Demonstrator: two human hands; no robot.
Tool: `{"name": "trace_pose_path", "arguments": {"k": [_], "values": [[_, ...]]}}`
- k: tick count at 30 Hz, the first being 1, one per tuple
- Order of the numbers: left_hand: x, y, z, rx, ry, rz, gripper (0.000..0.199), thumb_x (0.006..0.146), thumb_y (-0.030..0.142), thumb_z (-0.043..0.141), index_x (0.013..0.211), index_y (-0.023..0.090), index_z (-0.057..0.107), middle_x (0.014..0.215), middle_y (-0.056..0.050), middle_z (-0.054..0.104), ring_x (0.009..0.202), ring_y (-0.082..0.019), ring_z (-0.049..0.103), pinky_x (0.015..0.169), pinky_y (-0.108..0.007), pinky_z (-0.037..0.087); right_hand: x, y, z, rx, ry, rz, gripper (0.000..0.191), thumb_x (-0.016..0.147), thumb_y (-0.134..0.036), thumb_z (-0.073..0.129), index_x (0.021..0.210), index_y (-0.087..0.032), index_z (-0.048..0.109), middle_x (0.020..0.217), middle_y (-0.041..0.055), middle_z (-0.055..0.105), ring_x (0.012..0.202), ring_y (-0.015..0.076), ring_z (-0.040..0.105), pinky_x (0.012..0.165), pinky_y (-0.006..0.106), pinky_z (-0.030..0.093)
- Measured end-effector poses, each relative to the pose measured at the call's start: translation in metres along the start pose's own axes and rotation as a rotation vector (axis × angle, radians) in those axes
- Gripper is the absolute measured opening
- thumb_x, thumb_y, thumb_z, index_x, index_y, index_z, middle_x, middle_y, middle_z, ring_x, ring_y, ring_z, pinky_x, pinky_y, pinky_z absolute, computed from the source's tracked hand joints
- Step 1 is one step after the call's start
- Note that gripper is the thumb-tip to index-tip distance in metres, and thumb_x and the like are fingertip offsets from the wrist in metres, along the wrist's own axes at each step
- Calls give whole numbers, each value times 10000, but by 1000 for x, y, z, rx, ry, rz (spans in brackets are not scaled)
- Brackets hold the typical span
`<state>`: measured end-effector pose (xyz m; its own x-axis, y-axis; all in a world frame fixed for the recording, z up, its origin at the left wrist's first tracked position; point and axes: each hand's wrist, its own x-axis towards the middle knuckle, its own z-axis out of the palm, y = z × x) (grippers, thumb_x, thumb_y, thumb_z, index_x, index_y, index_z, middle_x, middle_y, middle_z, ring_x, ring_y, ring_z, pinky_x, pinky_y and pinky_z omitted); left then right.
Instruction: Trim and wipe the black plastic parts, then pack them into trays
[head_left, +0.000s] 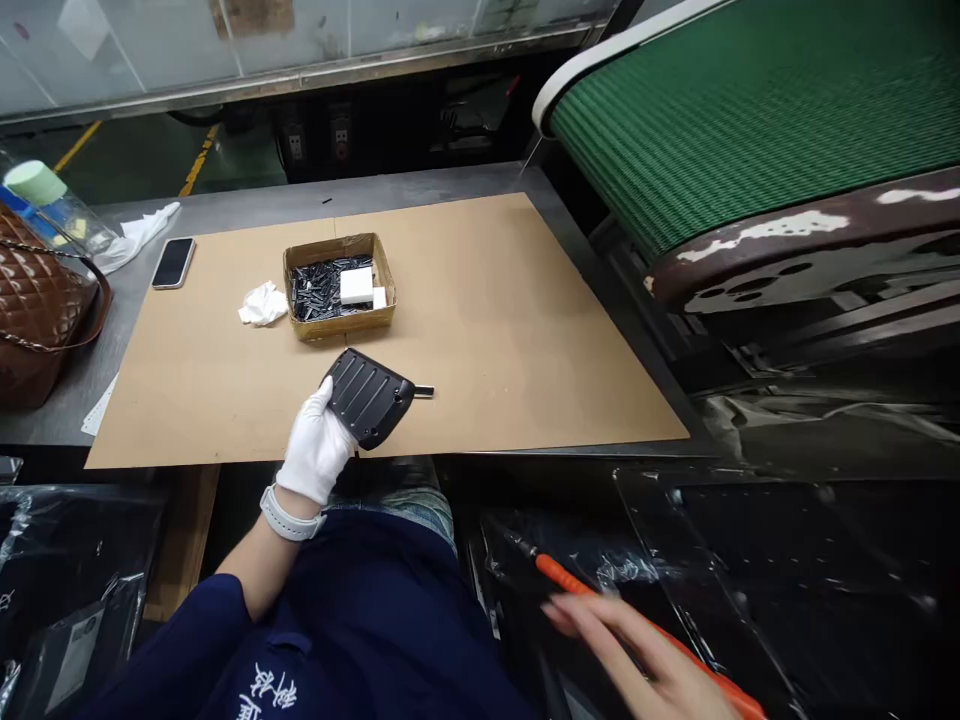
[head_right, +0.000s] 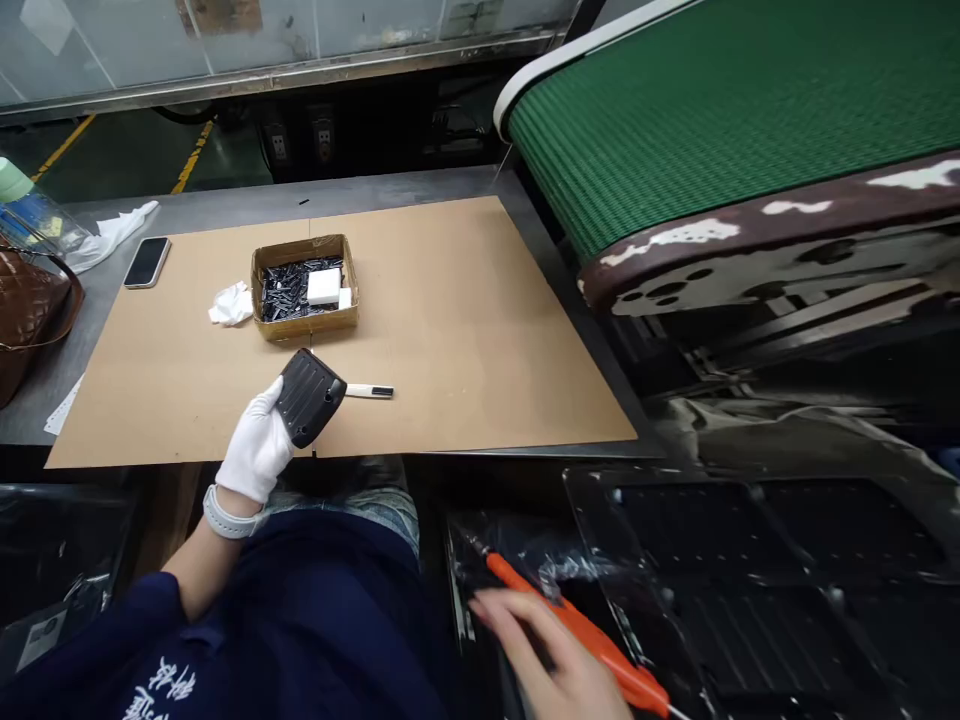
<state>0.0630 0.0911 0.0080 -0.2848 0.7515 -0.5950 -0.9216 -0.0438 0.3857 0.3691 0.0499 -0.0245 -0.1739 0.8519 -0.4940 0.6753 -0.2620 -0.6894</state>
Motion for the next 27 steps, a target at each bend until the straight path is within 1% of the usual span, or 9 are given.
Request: {"name": "trace_pose_path", "arguments": {"k": [1,4,6,8,11,16,20,22,27], "values": [[0,-4,2,14,-7,-38,393,964,251,268,1066,116,623,959,-75,714,977,-174,659,882,-289,521,9,-25,12,187,-79,-81,383,738,-621,565,855,-271,667,825,67,705,838,257,665,789,363,543],[-2,-14,4,44,-33,-98,415,967,273,253,960,130,643,938,-68,711,965,-173,656,861,-271,516,42,-97,57,746,-202,-279,505,663,-670,636,930,-242,626,754,37,665,713,195,639,680,315,551],[-5,-16,2,38,-43,-100,410,967,283,266,904,140,644,888,-57,711,920,-165,659,859,-265,510,60,-132,83,975,-289,-302,493,668,-656,651,911,-229,605,717,7,627,622,140,590,578,260,522],[-7,-15,-1,8,-40,-78,397,965,278,282,868,145,643,824,-44,705,838,-157,660,850,-268,510,70,-151,98,1088,-329,-286,426,667,-581,706,870,-228,579,662,-36,570,535,91,519,500,212,473],[-7,-11,-7,1,-28,-52,395,958,272,293,818,148,641,742,-38,686,729,-161,647,810,-291,522,77,-159,105,1125,-393,-254,395,636,-490,770,840,-233,550,643,-64,529,488,65,471,456,189,440],[-1,-9,-14,100,-37,-7,364,935,217,334,744,152,637,641,-23,652,631,-146,618,716,-255,530,83,-153,104,1108,-496,-273,403,612,-458,795,878,-242,582,711,-40,586,517,79,515,503,217,491],[4,-9,-15,119,16,2,271,914,226,411,812,148,649,758,-58,696,826,-197,653,807,-283,525,90,-152,104,1060,-506,-318,399,609,-448,800,883,-241,597,749,-22,610,572,95,543,542,227,510],[6,-8,-15,78,41,-19,290,927,245,391,838,148,649,837,-64,708,895,-199,648,846,-286,513,94,-151,105,1027,-475,-320,412,609,-464,793,885,-239,587,763,-14,616,611,108,557,554,231,516],[10,-6,-15,-37,103,-77,389,960,268,296,887,126,650,822,-63,708,878,-181,653,871,-294,509,101,-148,108,996,-440,-301,429,600,-474,794,862,-234,554,769,-10,621,668,131,585,562,239,527]]}}
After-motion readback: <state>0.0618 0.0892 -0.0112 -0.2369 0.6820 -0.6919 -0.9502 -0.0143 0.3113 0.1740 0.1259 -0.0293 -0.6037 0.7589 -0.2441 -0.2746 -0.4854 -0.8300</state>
